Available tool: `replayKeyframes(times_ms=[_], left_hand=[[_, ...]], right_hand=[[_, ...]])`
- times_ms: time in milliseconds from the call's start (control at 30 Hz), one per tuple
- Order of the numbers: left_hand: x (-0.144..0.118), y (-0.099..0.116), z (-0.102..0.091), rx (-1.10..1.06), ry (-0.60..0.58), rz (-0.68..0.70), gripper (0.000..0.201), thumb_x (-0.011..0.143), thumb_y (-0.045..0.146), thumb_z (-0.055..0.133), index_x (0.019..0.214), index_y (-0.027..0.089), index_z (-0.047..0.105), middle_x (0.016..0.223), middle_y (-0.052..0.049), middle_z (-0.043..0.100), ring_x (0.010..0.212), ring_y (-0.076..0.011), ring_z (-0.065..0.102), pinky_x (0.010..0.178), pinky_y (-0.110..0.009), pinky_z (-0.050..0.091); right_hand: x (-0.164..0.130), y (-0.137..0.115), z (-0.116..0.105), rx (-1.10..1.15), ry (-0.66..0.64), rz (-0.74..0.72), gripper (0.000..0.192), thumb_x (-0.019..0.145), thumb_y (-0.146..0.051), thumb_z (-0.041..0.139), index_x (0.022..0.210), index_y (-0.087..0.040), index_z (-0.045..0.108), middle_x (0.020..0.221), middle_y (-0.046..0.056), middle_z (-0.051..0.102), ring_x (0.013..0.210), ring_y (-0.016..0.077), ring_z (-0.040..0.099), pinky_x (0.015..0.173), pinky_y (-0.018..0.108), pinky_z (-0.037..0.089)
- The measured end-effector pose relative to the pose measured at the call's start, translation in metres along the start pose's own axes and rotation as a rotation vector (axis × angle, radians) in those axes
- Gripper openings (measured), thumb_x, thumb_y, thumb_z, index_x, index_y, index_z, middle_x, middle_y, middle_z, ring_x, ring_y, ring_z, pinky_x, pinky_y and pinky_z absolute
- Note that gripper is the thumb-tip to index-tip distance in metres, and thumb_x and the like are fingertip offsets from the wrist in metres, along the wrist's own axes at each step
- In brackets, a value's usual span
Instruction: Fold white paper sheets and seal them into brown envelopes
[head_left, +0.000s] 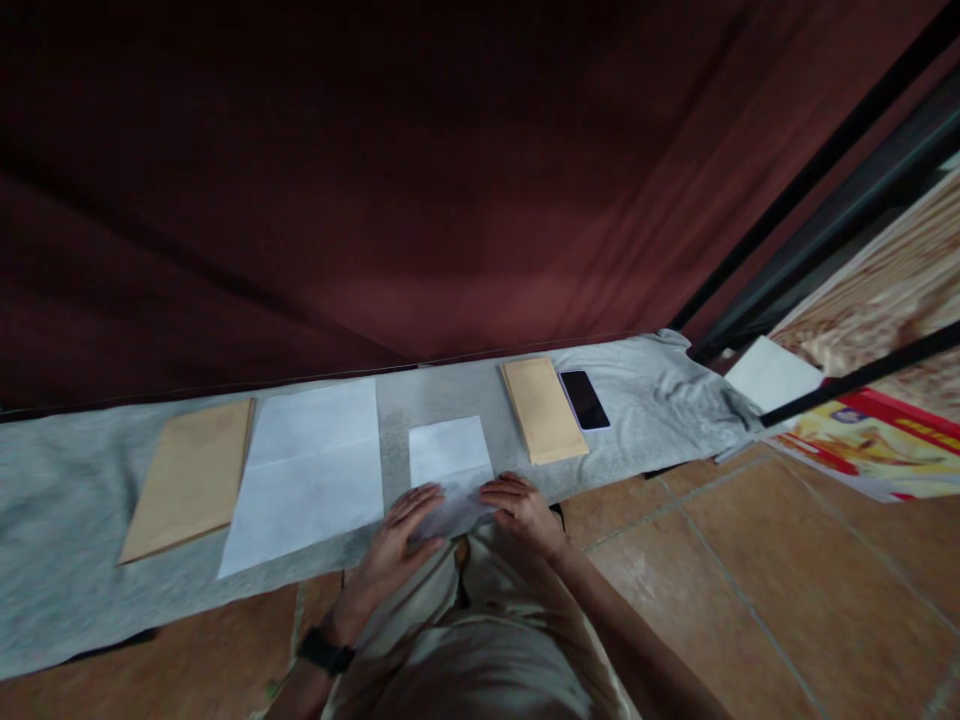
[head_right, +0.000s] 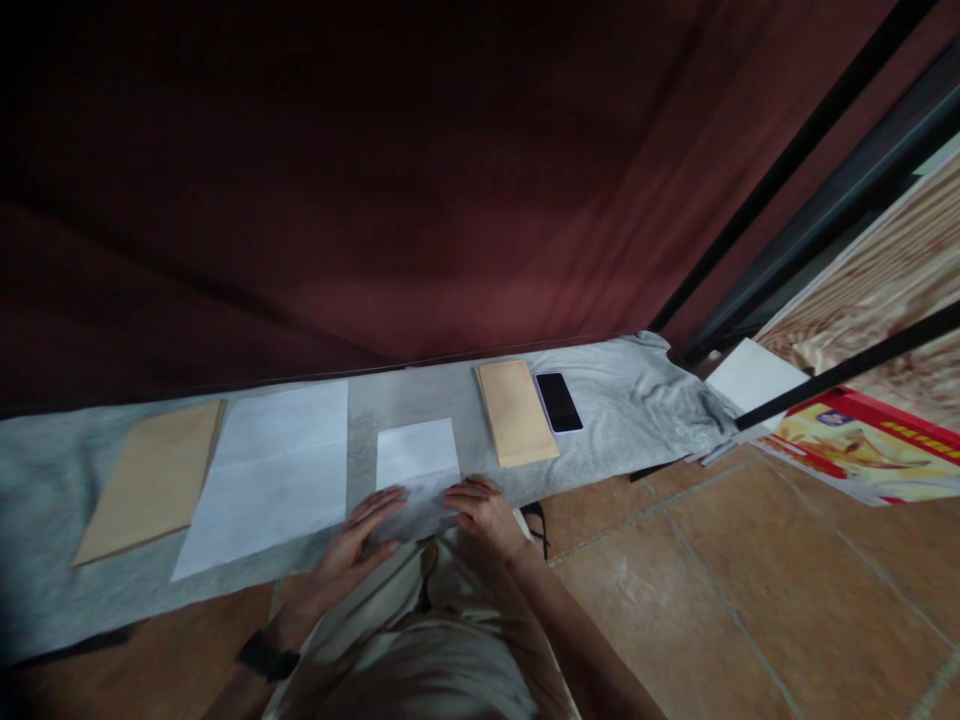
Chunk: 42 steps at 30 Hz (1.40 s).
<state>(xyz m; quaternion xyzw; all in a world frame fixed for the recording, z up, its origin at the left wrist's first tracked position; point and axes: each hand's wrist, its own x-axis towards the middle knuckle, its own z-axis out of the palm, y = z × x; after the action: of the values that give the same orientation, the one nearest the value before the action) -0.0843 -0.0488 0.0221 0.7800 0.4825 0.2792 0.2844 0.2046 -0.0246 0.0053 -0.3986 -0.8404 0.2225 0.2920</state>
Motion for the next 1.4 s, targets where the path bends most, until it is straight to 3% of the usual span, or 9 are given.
replayKeyframes(times_ms=[100, 233, 400, 600, 700, 900, 1167, 1400], left_hand=[[-0.005, 0.0, 0.0, 0.024, 0.031, 0.021, 0.048, 0.091, 0.045, 0.067, 0.136, 0.029, 0.064, 0.143, -0.007, 0.064, 0.134, -0.0257, 0.058, 0.115, -0.048, 0.049], [0.001, -0.008, 0.006, 0.02, 0.167, 0.005, 0.031, 0.097, 0.047, 0.057, 0.114, 0.027, 0.074, 0.123, -0.006, 0.075, 0.118, -0.0238, 0.068, 0.107, -0.046, 0.055], [0.015, -0.013, 0.013, 0.006, 0.322, -0.15, 0.037, 0.094, 0.056, 0.055, 0.101, 0.026, 0.075, 0.105, -0.007, 0.078, 0.102, -0.0247, 0.072, 0.098, -0.043, 0.057], [0.027, -0.005, 0.013, -0.011, 0.358, -0.381, 0.04, 0.091, 0.059, 0.051, 0.09, 0.024, 0.071, 0.09, -0.005, 0.075, 0.087, -0.0233, 0.07, 0.083, -0.036, 0.057], [0.034, -0.002, 0.011, 0.045, 0.37, -0.438, 0.038, 0.09, 0.056, 0.051, 0.088, 0.023, 0.068, 0.085, -0.005, 0.073, 0.081, -0.0228, 0.067, 0.078, -0.035, 0.054], [0.047, 0.008, 0.005, 0.204, 0.258, -0.526, 0.03, 0.095, 0.045, 0.05, 0.085, 0.021, 0.065, 0.082, -0.005, 0.069, 0.076, -0.0205, 0.064, 0.071, -0.03, 0.048], [0.066, 0.028, -0.005, 0.413, 0.093, -0.724, 0.031, 0.102, 0.042, 0.044, 0.098, 0.021, 0.067, 0.085, -0.006, 0.074, 0.08, -0.0214, 0.069, 0.062, -0.028, 0.039], [0.081, 0.035, -0.01, 0.509, 0.017, -0.81, 0.036, 0.103, 0.044, 0.04, 0.111, 0.021, 0.068, 0.097, -0.01, 0.078, 0.089, -0.0256, 0.073, 0.066, -0.03, 0.044]], right_hand=[[0.006, 0.0, -0.002, 0.016, 0.011, 0.06, 0.022, 0.095, -0.016, 0.067, 0.114, -0.025, 0.075, 0.115, 0.004, 0.078, 0.109, 0.02, 0.07, 0.106, 0.04, 0.05], [0.016, 0.001, -0.005, 0.004, -0.016, 0.129, 0.016, 0.099, -0.027, 0.064, 0.112, -0.023, 0.074, 0.111, 0.006, 0.077, 0.106, 0.0213, 0.07, 0.099, 0.038, 0.053], [0.025, 0.001, -0.001, -0.061, 0.033, 0.24, 0.021, 0.104, -0.031, 0.056, 0.114, -0.02, 0.069, 0.11, 0.008, 0.074, 0.105, 0.0225, 0.069, 0.095, 0.036, 0.054], [0.044, -0.004, 0.005, -0.14, 0.026, 0.412, 0.02, 0.105, -0.031, 0.051, 0.107, -0.017, 0.065, 0.097, 0.009, 0.074, 0.094, 0.0225, 0.07, 0.086, 0.032, 0.054], [0.053, -0.007, 0.008, -0.185, 0.001, 0.52, 0.02, 0.104, -0.031, 0.052, 0.114, -0.017, 0.062, 0.091, 0.007, 0.074, 0.087, 0.0226, 0.071, 0.08, 0.031, 0.053], [0.064, -0.013, 0.013, -0.252, 0.044, 0.63, 0.036, 0.101, -0.029, 0.057, 0.135, -0.017, 0.055, 0.104, 0.009, 0.077, 0.092, 0.0233, 0.074, 0.08, 0.029, 0.053], [0.074, -0.018, 0.014, -0.346, 0.064, 0.642, 0.035, 0.102, -0.028, 0.054, 0.135, -0.017, 0.053, 0.109, 0.011, 0.077, 0.097, 0.0242, 0.075, 0.084, 0.031, 0.055], [0.082, -0.016, 0.015, -0.359, 0.095, 0.638, 0.032, 0.101, -0.027, 0.057, 0.132, -0.017, 0.054, 0.112, 0.011, 0.076, 0.1, 0.0235, 0.073, 0.087, 0.03, 0.053]])
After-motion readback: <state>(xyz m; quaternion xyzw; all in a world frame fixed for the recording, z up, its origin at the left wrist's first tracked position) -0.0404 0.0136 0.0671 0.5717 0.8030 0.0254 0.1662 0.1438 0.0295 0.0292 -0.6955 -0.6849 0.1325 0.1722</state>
